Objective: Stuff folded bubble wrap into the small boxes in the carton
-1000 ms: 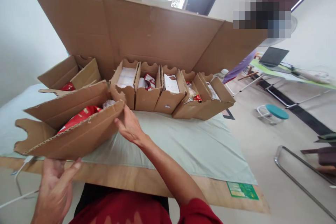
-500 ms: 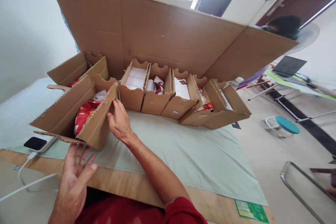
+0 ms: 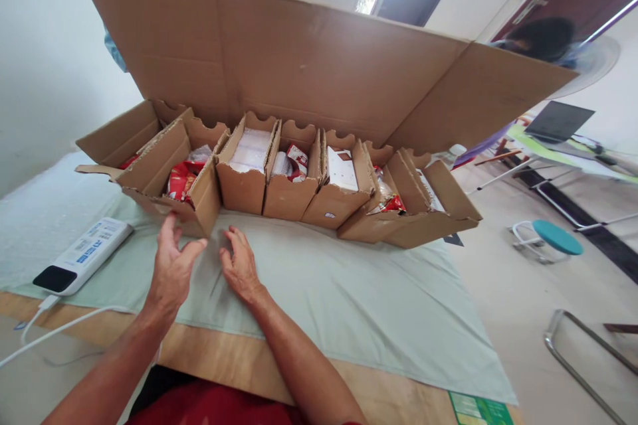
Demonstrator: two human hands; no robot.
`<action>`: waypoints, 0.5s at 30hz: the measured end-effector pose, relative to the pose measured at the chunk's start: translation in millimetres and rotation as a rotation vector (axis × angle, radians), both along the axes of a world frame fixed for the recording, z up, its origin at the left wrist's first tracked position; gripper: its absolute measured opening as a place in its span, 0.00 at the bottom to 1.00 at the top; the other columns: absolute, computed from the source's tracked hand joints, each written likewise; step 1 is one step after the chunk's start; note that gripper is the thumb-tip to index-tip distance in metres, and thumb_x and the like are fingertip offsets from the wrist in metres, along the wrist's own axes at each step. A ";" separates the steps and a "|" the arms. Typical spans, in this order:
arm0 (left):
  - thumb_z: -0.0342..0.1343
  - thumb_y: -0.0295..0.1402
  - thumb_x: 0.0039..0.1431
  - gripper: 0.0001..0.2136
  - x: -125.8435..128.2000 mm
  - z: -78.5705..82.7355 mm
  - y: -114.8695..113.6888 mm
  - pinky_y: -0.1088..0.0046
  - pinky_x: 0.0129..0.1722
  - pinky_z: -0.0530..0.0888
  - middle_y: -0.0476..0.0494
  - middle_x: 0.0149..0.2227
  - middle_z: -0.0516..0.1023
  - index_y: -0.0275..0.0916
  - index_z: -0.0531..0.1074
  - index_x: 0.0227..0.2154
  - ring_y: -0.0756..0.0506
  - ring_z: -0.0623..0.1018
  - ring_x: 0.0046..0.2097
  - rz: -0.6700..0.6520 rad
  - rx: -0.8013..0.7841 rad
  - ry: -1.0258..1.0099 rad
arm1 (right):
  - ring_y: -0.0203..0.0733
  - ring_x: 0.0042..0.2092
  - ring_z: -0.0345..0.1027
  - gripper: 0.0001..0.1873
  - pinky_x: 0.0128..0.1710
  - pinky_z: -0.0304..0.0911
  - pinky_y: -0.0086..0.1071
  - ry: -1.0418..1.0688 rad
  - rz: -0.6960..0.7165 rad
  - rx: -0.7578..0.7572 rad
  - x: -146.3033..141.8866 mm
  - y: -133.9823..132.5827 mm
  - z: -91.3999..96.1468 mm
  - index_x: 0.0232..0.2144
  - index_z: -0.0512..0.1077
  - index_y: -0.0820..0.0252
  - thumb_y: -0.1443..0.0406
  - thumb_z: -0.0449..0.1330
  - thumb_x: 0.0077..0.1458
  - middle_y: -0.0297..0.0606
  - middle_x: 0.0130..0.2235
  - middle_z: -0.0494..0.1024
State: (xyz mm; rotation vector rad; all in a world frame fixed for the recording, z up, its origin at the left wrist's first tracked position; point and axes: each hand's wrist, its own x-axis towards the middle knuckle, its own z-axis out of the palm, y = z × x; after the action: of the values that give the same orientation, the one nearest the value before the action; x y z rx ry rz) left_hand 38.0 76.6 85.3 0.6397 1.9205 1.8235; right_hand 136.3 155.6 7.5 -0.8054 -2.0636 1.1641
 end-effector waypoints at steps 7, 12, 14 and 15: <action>0.61 0.34 0.51 0.40 -19.9 -2.5 46.1 0.57 0.73 0.48 0.32 0.73 0.54 0.37 0.56 0.68 0.36 0.53 0.74 -0.010 0.034 0.052 | 0.50 0.65 0.65 0.25 0.62 0.66 0.48 -0.009 0.016 0.019 0.8 -1.3 1.4 0.57 0.72 0.56 0.70 0.56 0.58 0.49 0.64 0.70; 0.61 0.33 0.50 0.41 -23.9 4.4 66.5 0.57 0.73 0.50 0.33 0.73 0.55 0.38 0.57 0.68 0.36 0.55 0.74 -0.021 0.017 0.054 | 0.50 0.64 0.67 0.25 0.61 0.68 0.47 0.004 0.009 0.004 0.1 -0.1 -0.3 0.55 0.74 0.56 0.71 0.56 0.56 0.49 0.63 0.72; 0.61 0.32 0.50 0.41 -26.8 5.8 64.5 0.56 0.73 0.49 0.31 0.72 0.56 0.36 0.57 0.68 0.35 0.55 0.74 -0.036 0.007 0.055 | 0.49 0.61 0.70 0.22 0.59 0.69 0.45 0.026 -0.001 0.003 0.0 2.0 3.4 0.52 0.75 0.57 0.71 0.55 0.55 0.49 0.60 0.75; 0.61 0.33 0.50 0.41 -28.4 6.1 60.0 0.55 0.74 0.48 0.31 0.73 0.55 0.36 0.57 0.68 0.35 0.54 0.74 -0.048 -0.003 0.054 | 0.49 0.59 0.72 0.21 0.57 0.71 0.44 0.035 -0.006 0.002 -0.4 3.4 7.6 0.50 0.76 0.57 0.71 0.54 0.56 0.48 0.57 0.77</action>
State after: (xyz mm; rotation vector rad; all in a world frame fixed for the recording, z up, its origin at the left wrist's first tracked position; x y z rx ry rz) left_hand 9.7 136.5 91.4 0.7349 1.9248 1.7912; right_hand 135.9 159.0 15.1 -0.7847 -2.0314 1.1650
